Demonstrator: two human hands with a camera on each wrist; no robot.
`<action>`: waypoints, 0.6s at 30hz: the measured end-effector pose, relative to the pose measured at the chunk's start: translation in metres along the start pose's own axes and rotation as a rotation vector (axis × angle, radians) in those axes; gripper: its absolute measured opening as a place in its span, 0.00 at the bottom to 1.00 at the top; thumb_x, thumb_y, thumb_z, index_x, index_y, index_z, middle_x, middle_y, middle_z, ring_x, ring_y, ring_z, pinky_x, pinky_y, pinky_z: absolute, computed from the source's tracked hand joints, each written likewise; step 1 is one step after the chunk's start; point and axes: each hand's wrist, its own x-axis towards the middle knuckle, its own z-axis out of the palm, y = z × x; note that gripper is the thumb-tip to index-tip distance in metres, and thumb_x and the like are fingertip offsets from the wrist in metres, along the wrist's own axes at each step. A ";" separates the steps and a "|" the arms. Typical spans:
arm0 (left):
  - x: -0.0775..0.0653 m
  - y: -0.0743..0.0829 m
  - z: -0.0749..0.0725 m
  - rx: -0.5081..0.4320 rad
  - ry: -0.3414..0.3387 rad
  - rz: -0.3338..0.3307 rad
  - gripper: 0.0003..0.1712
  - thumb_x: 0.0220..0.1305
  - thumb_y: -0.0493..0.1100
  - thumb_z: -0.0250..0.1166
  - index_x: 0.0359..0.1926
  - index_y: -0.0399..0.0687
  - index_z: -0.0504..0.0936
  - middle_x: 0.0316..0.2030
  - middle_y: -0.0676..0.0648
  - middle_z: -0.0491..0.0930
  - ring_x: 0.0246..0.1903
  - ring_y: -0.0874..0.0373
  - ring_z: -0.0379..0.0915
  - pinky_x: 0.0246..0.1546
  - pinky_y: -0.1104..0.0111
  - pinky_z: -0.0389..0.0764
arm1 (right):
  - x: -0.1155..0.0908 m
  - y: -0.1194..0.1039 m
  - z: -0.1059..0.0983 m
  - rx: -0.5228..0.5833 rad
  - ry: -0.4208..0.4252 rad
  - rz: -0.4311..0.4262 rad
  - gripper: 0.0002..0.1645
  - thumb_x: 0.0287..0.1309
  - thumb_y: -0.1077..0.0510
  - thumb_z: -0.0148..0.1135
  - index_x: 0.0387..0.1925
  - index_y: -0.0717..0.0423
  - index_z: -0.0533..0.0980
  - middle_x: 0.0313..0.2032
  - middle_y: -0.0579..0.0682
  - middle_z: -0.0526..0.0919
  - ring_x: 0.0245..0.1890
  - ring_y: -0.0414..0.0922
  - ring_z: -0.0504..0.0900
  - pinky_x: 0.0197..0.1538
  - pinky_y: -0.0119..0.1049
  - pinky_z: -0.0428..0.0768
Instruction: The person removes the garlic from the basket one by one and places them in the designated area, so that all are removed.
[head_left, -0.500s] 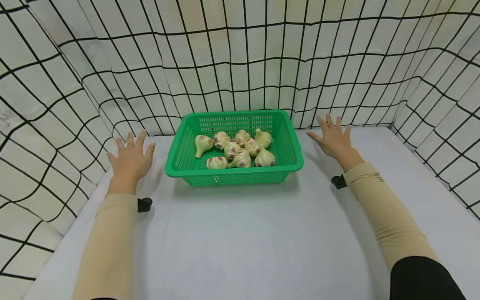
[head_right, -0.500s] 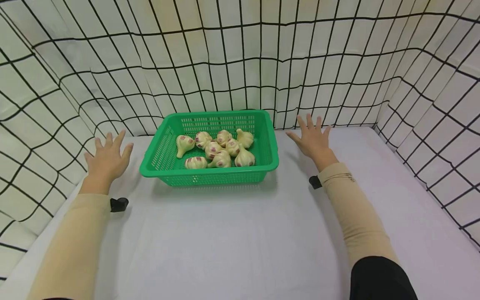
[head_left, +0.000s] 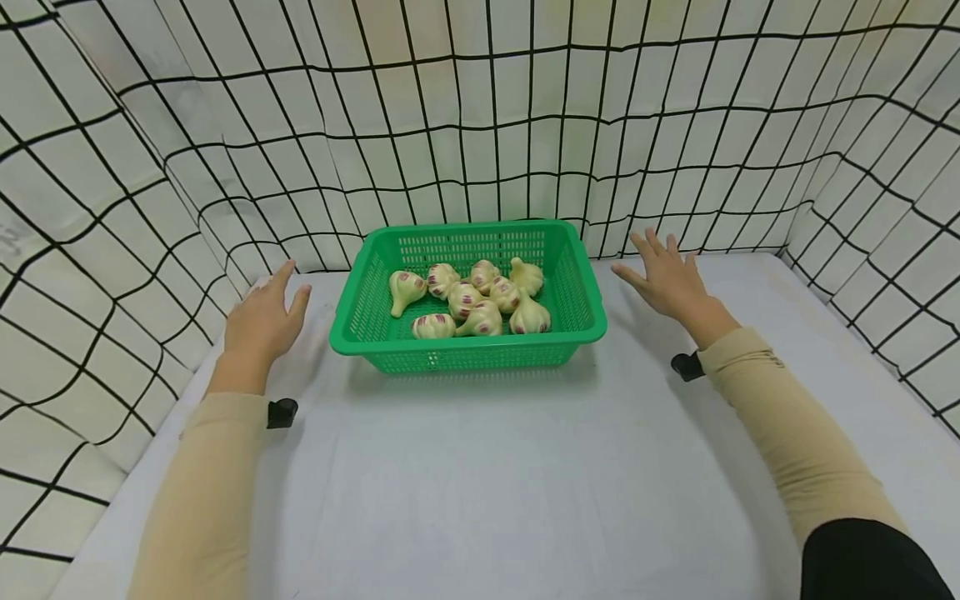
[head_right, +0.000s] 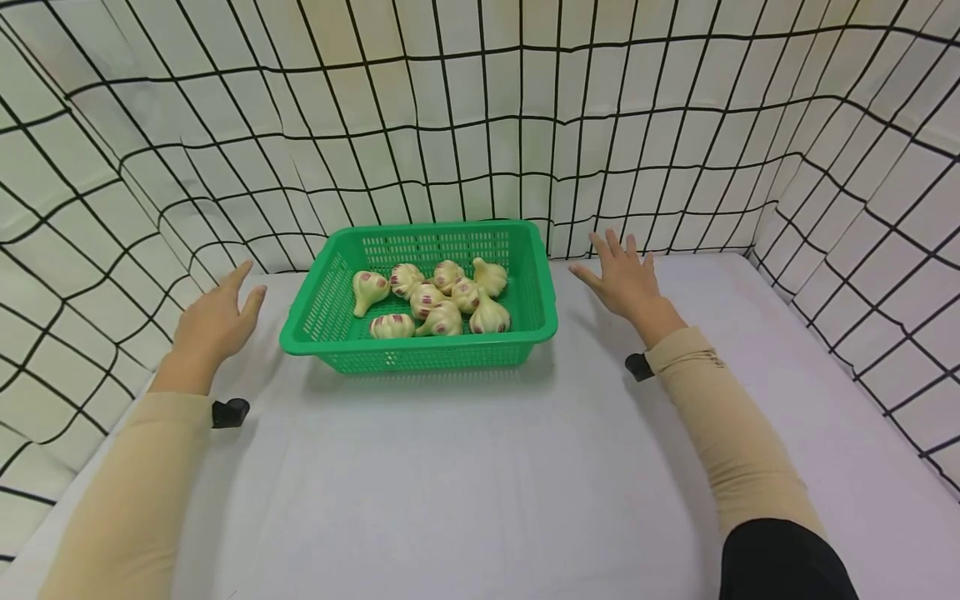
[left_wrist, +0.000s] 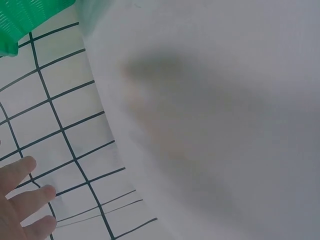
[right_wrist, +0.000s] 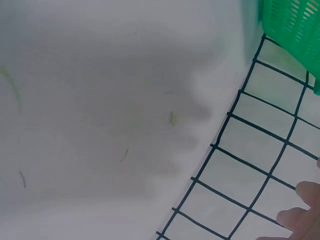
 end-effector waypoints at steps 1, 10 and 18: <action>-0.001 0.001 -0.001 0.003 0.003 0.005 0.39 0.81 0.62 0.33 0.82 0.46 0.46 0.68 0.21 0.63 0.65 0.23 0.60 0.60 0.30 0.63 | -0.001 -0.001 -0.001 0.003 -0.003 -0.005 0.53 0.75 0.27 0.38 0.81 0.61 0.45 0.80 0.65 0.40 0.77 0.69 0.36 0.71 0.72 0.38; -0.005 0.008 -0.005 -0.018 0.032 0.067 0.37 0.82 0.60 0.36 0.81 0.45 0.51 0.66 0.27 0.69 0.60 0.25 0.68 0.52 0.35 0.72 | -0.008 -0.007 -0.011 0.057 -0.041 -0.032 0.50 0.77 0.31 0.41 0.82 0.58 0.43 0.80 0.66 0.40 0.77 0.69 0.40 0.70 0.71 0.50; -0.009 0.014 -0.010 -0.032 0.000 0.102 0.38 0.82 0.62 0.37 0.80 0.45 0.55 0.66 0.30 0.72 0.60 0.26 0.69 0.49 0.36 0.73 | -0.017 -0.015 -0.020 0.088 -0.045 -0.056 0.49 0.77 0.32 0.43 0.81 0.58 0.47 0.80 0.64 0.45 0.78 0.66 0.45 0.72 0.67 0.52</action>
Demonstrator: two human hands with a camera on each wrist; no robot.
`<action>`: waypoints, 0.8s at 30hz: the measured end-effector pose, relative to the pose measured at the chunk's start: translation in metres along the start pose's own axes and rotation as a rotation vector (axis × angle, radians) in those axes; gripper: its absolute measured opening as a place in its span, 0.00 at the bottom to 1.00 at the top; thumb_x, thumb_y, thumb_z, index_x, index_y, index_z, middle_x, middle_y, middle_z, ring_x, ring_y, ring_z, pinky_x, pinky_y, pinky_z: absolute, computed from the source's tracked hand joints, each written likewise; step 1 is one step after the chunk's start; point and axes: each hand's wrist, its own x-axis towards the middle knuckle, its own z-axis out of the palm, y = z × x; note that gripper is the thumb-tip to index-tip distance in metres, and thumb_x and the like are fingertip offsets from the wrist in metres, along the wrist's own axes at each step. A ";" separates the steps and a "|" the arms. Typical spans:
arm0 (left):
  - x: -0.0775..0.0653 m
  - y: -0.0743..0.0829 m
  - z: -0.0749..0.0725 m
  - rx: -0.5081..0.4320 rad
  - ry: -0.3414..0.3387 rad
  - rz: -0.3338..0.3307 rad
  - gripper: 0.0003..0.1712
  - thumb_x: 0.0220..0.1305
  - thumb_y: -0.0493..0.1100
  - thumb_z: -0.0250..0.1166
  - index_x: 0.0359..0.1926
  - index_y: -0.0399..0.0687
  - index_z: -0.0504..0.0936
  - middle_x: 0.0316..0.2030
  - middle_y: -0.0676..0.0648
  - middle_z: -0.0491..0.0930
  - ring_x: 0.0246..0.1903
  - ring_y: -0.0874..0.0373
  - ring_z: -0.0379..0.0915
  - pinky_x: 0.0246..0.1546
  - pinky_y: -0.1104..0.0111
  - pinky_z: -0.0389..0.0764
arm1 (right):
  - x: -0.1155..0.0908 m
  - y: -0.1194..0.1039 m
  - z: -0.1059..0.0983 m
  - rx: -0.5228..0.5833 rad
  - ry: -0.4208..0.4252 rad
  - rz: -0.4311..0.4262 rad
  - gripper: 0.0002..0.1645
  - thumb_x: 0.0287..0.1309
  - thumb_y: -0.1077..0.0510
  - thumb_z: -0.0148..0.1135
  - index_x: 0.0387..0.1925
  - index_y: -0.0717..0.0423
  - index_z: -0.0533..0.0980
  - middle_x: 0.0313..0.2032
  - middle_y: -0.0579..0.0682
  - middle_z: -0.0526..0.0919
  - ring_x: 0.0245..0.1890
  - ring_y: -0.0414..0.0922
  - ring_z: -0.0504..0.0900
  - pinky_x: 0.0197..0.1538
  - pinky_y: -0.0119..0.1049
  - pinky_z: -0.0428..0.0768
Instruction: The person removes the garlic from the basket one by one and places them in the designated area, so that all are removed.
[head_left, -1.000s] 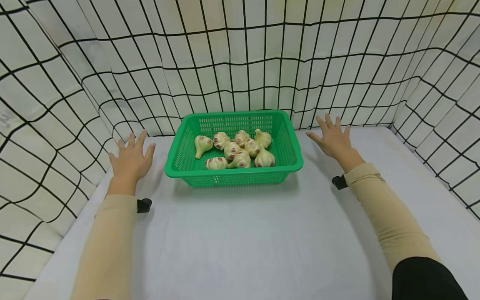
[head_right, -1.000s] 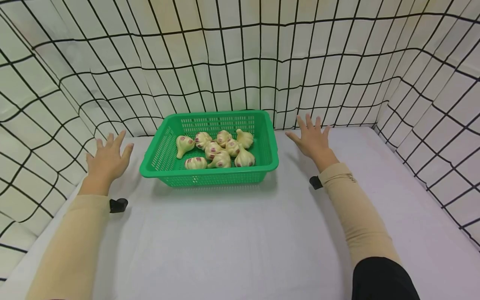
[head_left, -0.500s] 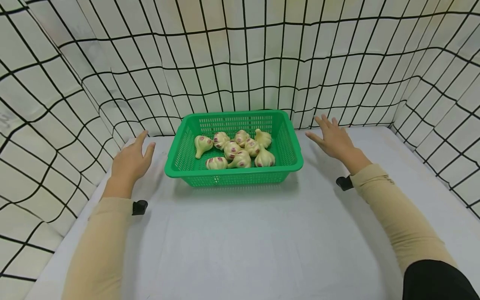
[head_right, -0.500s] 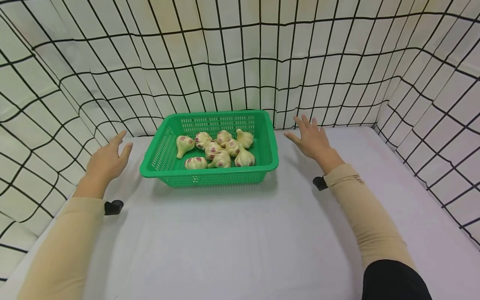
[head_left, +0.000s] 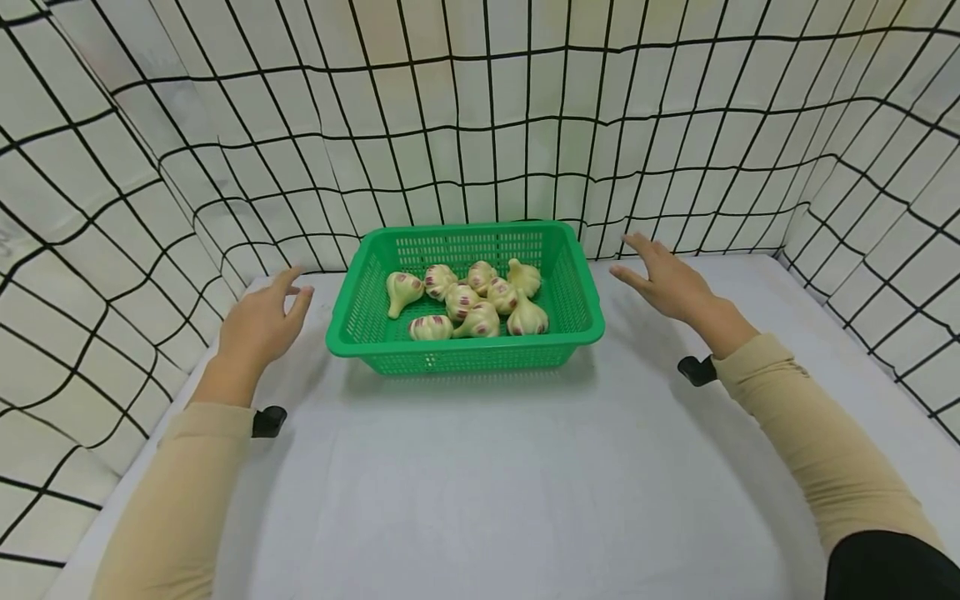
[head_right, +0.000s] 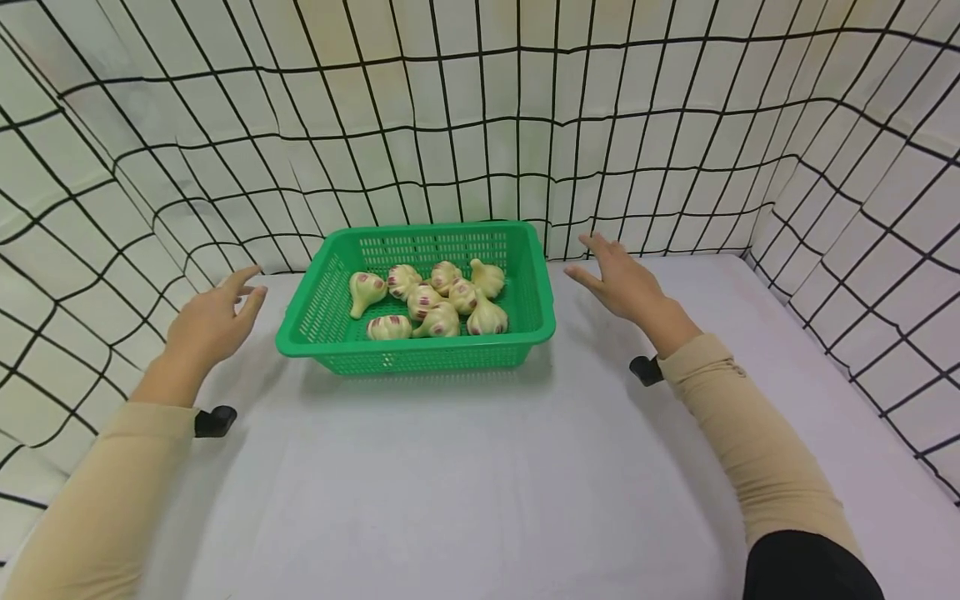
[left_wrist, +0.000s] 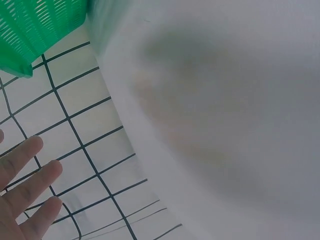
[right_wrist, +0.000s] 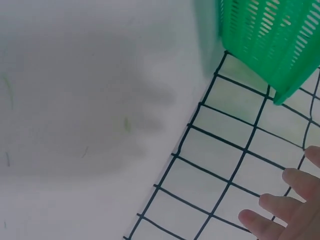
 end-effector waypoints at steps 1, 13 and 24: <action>-0.001 0.001 -0.001 -0.001 -0.010 0.005 0.37 0.82 0.62 0.37 0.80 0.46 0.56 0.65 0.30 0.73 0.59 0.26 0.70 0.47 0.37 0.75 | -0.001 -0.002 -0.001 0.001 0.002 -0.007 0.48 0.77 0.32 0.43 0.81 0.58 0.48 0.79 0.64 0.46 0.77 0.66 0.47 0.72 0.67 0.53; -0.006 0.012 0.004 -0.002 -0.075 0.069 0.34 0.83 0.59 0.40 0.77 0.43 0.62 0.61 0.28 0.76 0.54 0.29 0.76 0.46 0.39 0.77 | -0.010 -0.030 -0.001 0.031 0.054 -0.102 0.42 0.77 0.35 0.47 0.79 0.56 0.57 0.76 0.63 0.61 0.73 0.64 0.61 0.68 0.64 0.64; -0.005 0.023 0.006 0.009 -0.114 0.129 0.33 0.83 0.59 0.40 0.78 0.47 0.59 0.61 0.28 0.76 0.55 0.29 0.76 0.51 0.38 0.75 | -0.012 -0.054 0.004 0.100 0.062 -0.225 0.36 0.77 0.43 0.54 0.77 0.56 0.61 0.73 0.62 0.66 0.72 0.62 0.65 0.69 0.62 0.65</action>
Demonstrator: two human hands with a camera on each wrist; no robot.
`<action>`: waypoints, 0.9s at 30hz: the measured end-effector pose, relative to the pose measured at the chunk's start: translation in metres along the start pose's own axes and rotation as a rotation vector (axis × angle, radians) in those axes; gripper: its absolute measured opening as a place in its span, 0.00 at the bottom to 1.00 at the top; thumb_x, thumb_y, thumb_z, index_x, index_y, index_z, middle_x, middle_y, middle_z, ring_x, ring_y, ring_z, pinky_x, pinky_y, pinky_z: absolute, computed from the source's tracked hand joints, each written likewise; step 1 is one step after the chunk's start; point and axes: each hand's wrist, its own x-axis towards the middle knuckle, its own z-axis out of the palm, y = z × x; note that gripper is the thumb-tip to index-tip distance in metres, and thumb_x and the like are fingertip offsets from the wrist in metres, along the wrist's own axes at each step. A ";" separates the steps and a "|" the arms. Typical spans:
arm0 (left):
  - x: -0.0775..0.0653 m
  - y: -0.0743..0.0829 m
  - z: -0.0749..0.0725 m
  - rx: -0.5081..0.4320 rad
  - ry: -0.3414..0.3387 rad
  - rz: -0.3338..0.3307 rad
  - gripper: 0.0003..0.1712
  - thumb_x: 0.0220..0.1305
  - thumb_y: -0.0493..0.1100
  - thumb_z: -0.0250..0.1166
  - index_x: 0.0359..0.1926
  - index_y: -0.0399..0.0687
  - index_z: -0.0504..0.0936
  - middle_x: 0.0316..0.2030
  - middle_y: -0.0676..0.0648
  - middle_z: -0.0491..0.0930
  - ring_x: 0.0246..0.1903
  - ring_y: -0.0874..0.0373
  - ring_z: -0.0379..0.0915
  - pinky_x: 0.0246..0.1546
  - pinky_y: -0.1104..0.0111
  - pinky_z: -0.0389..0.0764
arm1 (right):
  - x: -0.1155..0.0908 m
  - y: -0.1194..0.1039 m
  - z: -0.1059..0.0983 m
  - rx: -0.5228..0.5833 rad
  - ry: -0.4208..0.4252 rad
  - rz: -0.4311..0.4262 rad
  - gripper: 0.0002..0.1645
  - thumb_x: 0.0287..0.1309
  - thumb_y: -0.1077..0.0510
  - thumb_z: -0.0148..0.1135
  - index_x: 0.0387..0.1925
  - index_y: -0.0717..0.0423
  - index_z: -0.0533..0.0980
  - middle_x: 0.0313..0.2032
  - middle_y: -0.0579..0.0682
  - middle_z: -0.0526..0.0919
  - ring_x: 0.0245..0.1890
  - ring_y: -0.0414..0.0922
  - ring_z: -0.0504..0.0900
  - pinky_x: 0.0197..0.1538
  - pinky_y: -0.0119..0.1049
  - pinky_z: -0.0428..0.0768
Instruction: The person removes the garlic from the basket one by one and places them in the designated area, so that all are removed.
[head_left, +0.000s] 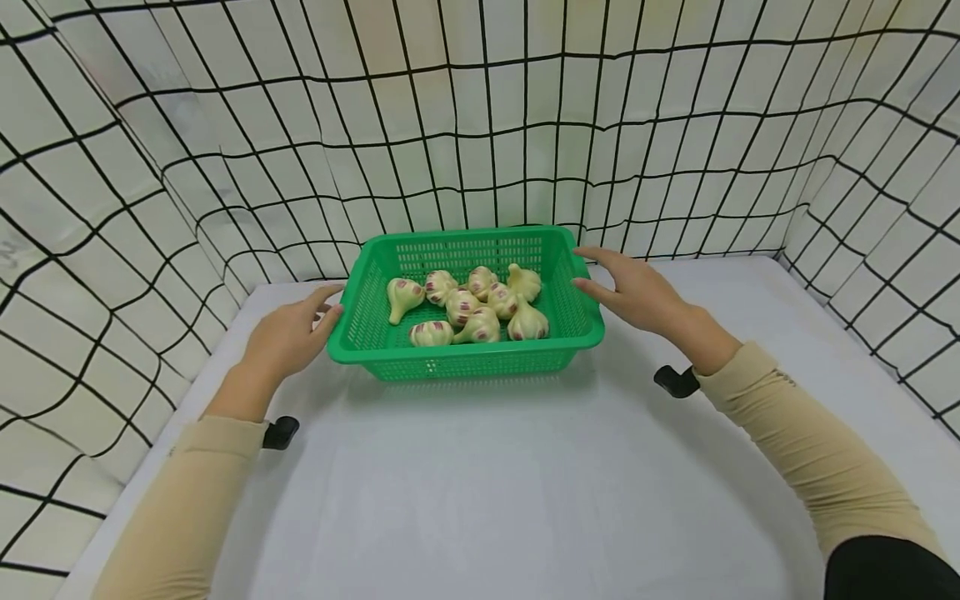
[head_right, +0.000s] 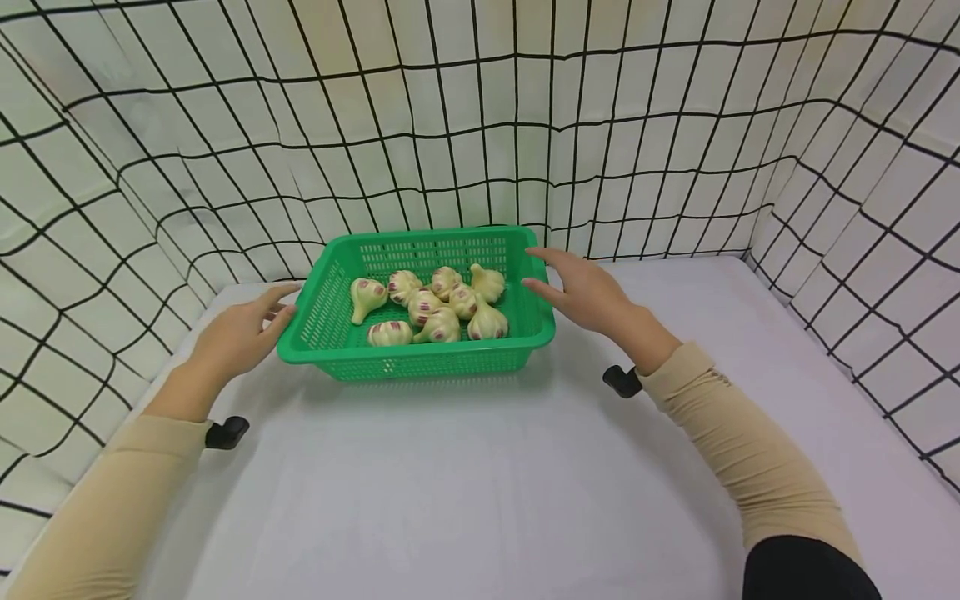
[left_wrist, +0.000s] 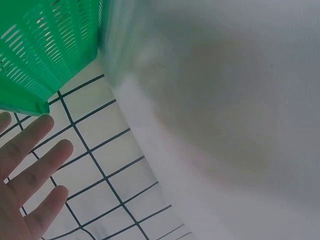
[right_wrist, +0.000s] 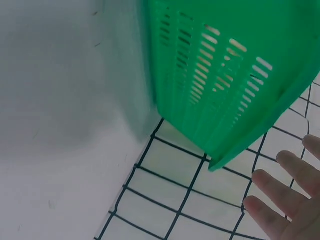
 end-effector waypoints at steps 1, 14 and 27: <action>0.000 0.000 0.001 -0.002 -0.005 0.005 0.33 0.83 0.59 0.39 0.78 0.47 0.59 0.61 0.28 0.75 0.55 0.28 0.75 0.51 0.37 0.75 | 0.001 -0.001 0.002 0.009 -0.004 -0.013 0.36 0.77 0.44 0.54 0.77 0.56 0.62 0.73 0.62 0.66 0.72 0.62 0.65 0.69 0.61 0.65; -0.001 -0.012 0.003 -0.020 -0.066 0.068 0.37 0.81 0.64 0.40 0.80 0.50 0.56 0.62 0.30 0.76 0.56 0.29 0.74 0.53 0.36 0.73 | 0.022 -0.019 0.019 0.066 -0.146 -0.124 0.38 0.74 0.48 0.61 0.76 0.56 0.62 0.71 0.61 0.69 0.68 0.61 0.71 0.68 0.58 0.69; -0.002 -0.013 0.003 -0.049 -0.087 0.081 0.37 0.82 0.64 0.40 0.81 0.50 0.54 0.62 0.30 0.77 0.59 0.28 0.73 0.56 0.35 0.71 | 0.040 -0.031 0.031 0.093 -0.288 -0.134 0.41 0.73 0.47 0.62 0.79 0.56 0.59 0.74 0.58 0.66 0.72 0.57 0.67 0.69 0.56 0.68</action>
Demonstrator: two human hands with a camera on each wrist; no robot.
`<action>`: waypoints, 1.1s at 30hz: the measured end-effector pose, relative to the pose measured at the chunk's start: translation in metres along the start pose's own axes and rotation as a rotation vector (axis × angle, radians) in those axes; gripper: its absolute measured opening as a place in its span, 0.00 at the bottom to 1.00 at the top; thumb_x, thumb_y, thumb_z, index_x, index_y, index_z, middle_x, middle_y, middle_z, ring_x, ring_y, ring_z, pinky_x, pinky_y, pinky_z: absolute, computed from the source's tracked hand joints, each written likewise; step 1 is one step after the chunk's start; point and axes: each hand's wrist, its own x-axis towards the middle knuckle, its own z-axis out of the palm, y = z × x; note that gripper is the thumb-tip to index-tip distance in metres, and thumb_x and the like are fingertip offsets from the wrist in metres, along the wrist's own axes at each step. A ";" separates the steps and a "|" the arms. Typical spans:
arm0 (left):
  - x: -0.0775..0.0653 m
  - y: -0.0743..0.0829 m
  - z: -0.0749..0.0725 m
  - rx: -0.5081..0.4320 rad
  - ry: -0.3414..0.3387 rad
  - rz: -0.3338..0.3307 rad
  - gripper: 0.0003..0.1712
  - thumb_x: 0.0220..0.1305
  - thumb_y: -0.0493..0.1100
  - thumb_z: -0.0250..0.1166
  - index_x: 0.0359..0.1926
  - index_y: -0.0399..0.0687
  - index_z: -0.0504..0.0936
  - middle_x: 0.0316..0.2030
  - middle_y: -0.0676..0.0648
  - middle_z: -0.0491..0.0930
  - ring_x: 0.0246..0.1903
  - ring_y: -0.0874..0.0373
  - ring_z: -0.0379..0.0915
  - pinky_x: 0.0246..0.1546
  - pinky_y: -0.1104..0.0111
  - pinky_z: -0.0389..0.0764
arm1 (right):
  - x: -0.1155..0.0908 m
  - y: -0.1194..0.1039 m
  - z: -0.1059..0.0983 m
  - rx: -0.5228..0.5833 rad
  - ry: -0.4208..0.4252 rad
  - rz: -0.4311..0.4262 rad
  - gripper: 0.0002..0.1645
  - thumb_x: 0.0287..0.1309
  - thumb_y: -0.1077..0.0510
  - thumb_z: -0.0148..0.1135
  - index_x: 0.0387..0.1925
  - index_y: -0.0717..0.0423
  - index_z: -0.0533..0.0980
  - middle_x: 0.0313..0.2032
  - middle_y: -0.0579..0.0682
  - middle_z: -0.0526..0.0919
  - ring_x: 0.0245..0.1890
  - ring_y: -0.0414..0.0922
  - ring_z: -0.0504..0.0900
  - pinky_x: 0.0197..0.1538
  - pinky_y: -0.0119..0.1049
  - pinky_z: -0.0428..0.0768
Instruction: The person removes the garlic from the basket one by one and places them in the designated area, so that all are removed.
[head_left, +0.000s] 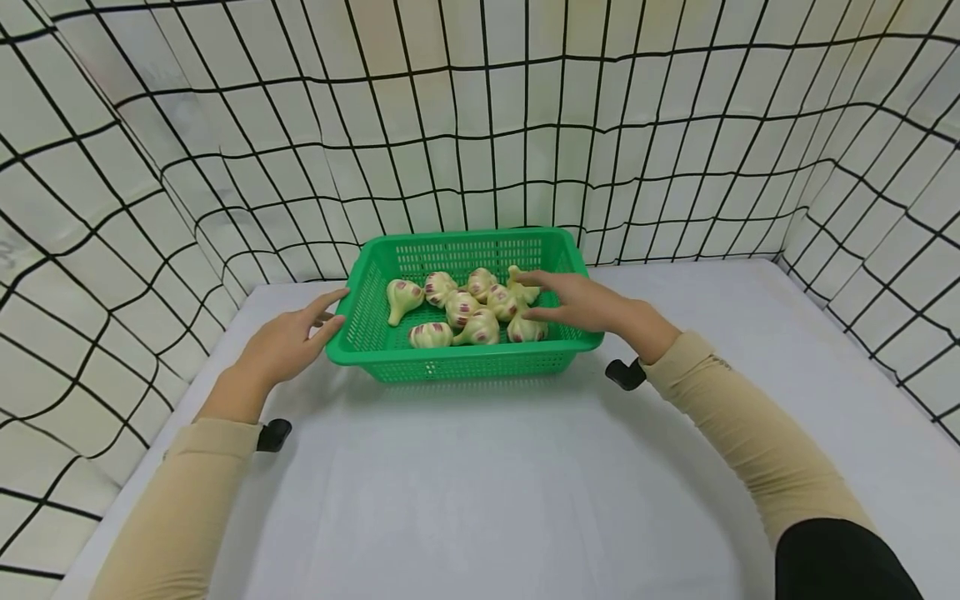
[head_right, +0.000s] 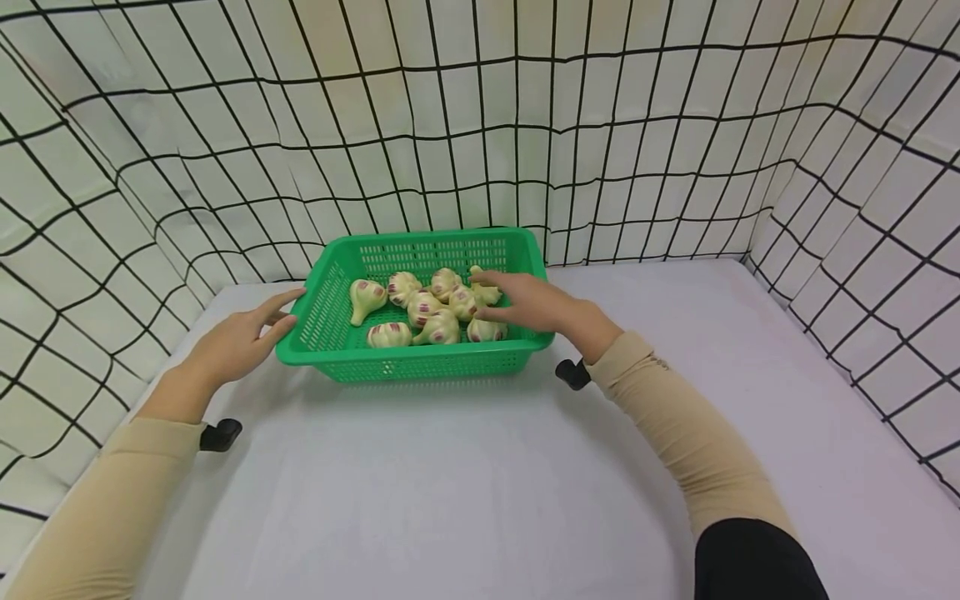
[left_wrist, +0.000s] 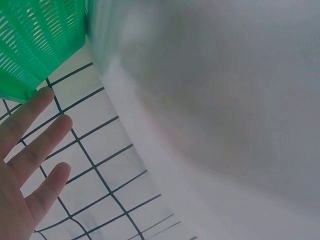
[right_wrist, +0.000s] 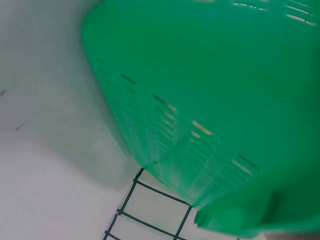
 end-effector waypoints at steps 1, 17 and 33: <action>0.000 0.000 0.000 -0.002 -0.001 0.000 0.37 0.82 0.64 0.40 0.81 0.50 0.53 0.62 0.30 0.77 0.59 0.28 0.72 0.56 0.35 0.71 | 0.002 -0.001 0.001 0.003 -0.008 0.005 0.41 0.73 0.48 0.62 0.79 0.56 0.59 0.73 0.59 0.66 0.71 0.58 0.67 0.68 0.56 0.68; -0.003 -0.002 0.001 -0.016 -0.007 -0.007 0.37 0.82 0.64 0.39 0.81 0.51 0.52 0.62 0.30 0.76 0.58 0.27 0.73 0.54 0.35 0.72 | 0.024 -0.009 0.011 -0.137 -0.100 0.223 0.46 0.64 0.44 0.71 0.74 0.58 0.61 0.64 0.61 0.77 0.57 0.55 0.80 0.57 0.50 0.78; -0.002 -0.001 -0.001 0.002 -0.029 -0.021 0.38 0.82 0.65 0.37 0.82 0.53 0.50 0.64 0.30 0.75 0.60 0.26 0.70 0.55 0.34 0.71 | 0.036 -0.008 0.027 -0.284 -0.172 0.249 0.29 0.64 0.47 0.70 0.57 0.61 0.73 0.42 0.54 0.81 0.41 0.50 0.79 0.44 0.45 0.79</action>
